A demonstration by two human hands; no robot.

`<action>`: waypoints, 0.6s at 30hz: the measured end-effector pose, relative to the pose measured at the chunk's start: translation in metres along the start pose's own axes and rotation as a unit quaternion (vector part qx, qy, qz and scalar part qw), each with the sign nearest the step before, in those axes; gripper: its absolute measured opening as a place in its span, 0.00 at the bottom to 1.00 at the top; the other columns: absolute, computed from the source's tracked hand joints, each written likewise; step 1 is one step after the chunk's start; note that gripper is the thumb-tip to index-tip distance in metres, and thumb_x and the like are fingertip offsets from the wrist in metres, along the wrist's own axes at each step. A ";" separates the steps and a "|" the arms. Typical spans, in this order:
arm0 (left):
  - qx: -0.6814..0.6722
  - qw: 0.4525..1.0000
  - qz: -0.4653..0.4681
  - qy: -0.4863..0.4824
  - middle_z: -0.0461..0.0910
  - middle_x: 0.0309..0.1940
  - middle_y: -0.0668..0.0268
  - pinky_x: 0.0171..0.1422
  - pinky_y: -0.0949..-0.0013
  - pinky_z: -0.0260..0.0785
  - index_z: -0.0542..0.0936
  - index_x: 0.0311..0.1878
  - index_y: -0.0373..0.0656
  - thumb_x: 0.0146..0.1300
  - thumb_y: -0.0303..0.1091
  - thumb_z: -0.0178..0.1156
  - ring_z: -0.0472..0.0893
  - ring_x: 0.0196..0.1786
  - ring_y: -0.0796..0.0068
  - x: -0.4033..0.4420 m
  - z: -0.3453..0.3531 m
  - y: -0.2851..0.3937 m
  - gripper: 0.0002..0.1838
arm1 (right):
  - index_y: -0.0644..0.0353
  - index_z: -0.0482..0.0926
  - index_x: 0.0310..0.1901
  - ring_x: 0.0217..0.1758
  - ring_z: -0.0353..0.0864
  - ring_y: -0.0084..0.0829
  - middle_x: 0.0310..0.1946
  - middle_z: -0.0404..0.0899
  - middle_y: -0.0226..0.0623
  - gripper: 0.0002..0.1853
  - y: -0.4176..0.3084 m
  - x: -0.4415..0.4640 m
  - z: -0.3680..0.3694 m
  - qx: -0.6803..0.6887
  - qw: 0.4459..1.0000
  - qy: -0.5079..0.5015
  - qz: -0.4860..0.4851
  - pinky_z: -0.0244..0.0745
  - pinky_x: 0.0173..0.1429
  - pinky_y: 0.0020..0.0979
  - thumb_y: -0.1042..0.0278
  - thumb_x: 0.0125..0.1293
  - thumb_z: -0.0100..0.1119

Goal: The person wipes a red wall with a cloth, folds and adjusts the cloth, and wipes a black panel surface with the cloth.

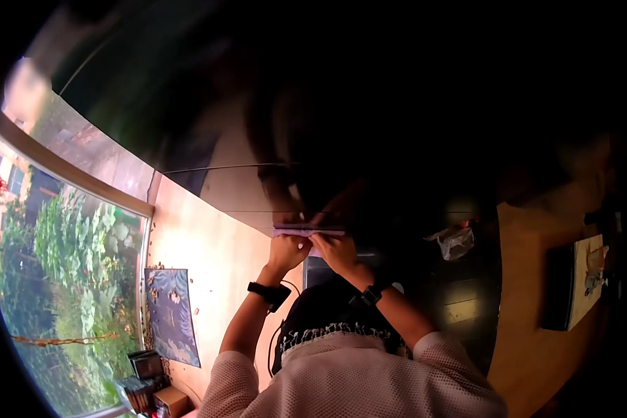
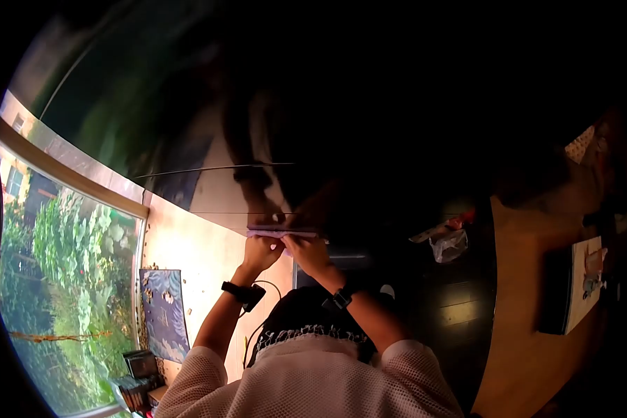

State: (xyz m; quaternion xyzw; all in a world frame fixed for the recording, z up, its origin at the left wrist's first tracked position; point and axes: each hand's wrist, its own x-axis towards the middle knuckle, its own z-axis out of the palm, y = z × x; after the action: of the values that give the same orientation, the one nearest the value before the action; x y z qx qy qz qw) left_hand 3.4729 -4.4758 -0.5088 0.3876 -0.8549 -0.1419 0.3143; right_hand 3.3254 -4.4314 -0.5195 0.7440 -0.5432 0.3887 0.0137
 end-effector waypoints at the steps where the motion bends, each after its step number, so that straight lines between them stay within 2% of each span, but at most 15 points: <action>1: -0.006 0.999 -0.033 -0.025 0.79 0.23 0.60 0.32 0.64 0.71 0.82 0.23 0.43 0.41 0.32 0.61 0.79 0.27 0.60 -0.005 -0.006 0.003 0.05 | 0.53 0.76 0.34 0.27 0.79 0.36 0.24 0.78 0.36 0.06 -0.006 -0.003 0.001 0.008 0.999 -0.015 0.032 0.73 0.30 0.31 0.66 0.54 0.59; 3: -0.008 0.994 -0.080 -0.068 0.79 0.24 0.60 0.32 0.62 0.71 0.82 0.23 0.44 0.42 0.32 0.60 0.78 0.28 0.60 0.002 -0.027 0.003 0.05 | 0.53 0.78 0.34 0.25 0.79 0.35 0.24 0.79 0.36 0.05 -0.032 0.013 -0.019 0.013 0.999 0.029 0.037 0.73 0.28 0.29 0.66 0.54 0.60; 5: -0.028 0.989 0.086 0.115 0.78 0.19 0.61 0.30 0.66 0.72 0.82 0.23 0.44 0.40 0.31 0.60 0.79 0.23 0.61 0.023 -0.054 0.007 0.05 | 0.54 0.79 0.33 0.23 0.79 0.34 0.24 0.79 0.36 0.05 -0.051 0.048 -0.035 0.014 0.994 0.108 0.004 0.74 0.26 0.28 0.67 0.54 0.61; 7: -0.054 0.993 0.048 0.088 0.78 0.18 0.60 0.31 0.68 0.72 0.82 0.24 0.43 0.41 0.29 0.58 0.79 0.22 0.62 0.025 -0.094 0.011 0.06 | 0.56 0.79 0.32 0.22 0.79 0.33 0.23 0.79 0.35 0.05 -0.076 0.073 -0.042 0.004 0.988 0.157 -0.007 0.74 0.26 0.28 0.68 0.54 0.61; 9: -0.123 0.987 0.012 0.107 0.78 0.17 0.60 0.29 0.70 0.71 0.82 0.24 0.42 0.41 0.26 0.55 0.79 0.22 0.64 0.026 -0.122 0.010 0.07 | 0.53 0.79 0.34 0.22 0.79 0.33 0.22 0.79 0.35 0.05 -0.101 0.094 -0.047 0.042 0.986 0.157 0.020 0.73 0.27 0.27 0.67 0.55 0.60; 10: -0.156 0.980 0.007 0.126 0.77 0.17 0.61 0.27 0.72 0.70 0.81 0.24 0.40 0.42 0.25 0.53 0.78 0.20 0.66 0.028 -0.136 0.014 0.07 | 0.54 0.79 0.34 0.20 0.78 0.31 0.21 0.79 0.34 0.04 -0.110 0.102 -0.047 0.061 0.987 0.143 0.029 0.72 0.25 0.26 0.67 0.55 0.60; 13: -0.148 0.950 0.067 0.267 0.75 0.16 0.63 0.24 0.72 0.63 0.76 0.20 0.40 0.40 0.22 0.50 0.73 0.18 0.67 0.032 -0.149 0.001 0.06 | 0.58 0.79 0.31 0.21 0.79 0.31 0.21 0.79 0.34 0.02 -0.133 0.130 -0.044 0.042 0.982 0.186 -0.009 0.72 0.25 0.24 0.72 0.56 0.59; 14: -0.175 0.943 0.064 0.276 0.73 0.16 0.63 0.24 0.73 0.62 0.73 0.19 0.39 0.43 0.22 0.47 0.71 0.18 0.70 0.028 -0.151 -0.003 0.05 | 0.59 0.79 0.31 0.21 0.79 0.30 0.22 0.80 0.33 0.02 -0.143 0.138 -0.047 0.052 0.984 0.171 -0.005 0.72 0.26 0.24 0.72 0.56 0.59; 16: -0.262 0.911 0.071 0.311 0.70 0.16 0.64 0.25 0.77 0.58 0.66 0.17 0.38 0.46 0.24 0.42 0.66 0.18 0.77 0.039 -0.152 -0.017 0.06 | 0.57 0.79 0.32 0.19 0.78 0.29 0.20 0.78 0.33 0.04 -0.154 0.155 -0.045 0.039 0.977 0.203 -0.048 0.72 0.25 0.24 0.70 0.54 0.61; 17: -0.323 0.889 0.060 0.319 0.67 0.15 0.67 0.25 0.79 0.54 0.62 0.16 0.40 0.50 0.26 0.41 0.62 0.19 0.81 0.049 -0.156 -0.017 0.08 | 0.56 0.79 0.33 0.18 0.78 0.28 0.19 0.78 0.33 0.05 -0.160 0.166 -0.042 0.031 0.971 0.228 -0.067 0.72 0.25 0.24 0.70 0.54 0.62; 18: -0.374 0.875 0.013 0.307 0.64 0.15 0.68 0.25 0.79 0.53 0.60 0.17 0.41 0.51 0.27 0.41 0.60 0.19 0.81 0.058 -0.161 -0.014 0.09 | 0.57 0.79 0.33 0.21 0.79 0.27 0.20 0.78 0.34 0.05 -0.169 0.169 -0.042 0.009 0.977 0.207 -0.055 0.72 0.28 0.24 0.71 0.53 0.62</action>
State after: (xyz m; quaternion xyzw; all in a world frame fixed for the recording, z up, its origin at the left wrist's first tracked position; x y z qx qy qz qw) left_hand 3.5557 -4.5281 -0.3684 0.2536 -0.6035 -0.3210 0.6844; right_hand 3.4580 -4.4788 -0.3217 0.6765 -0.4834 0.5378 0.1398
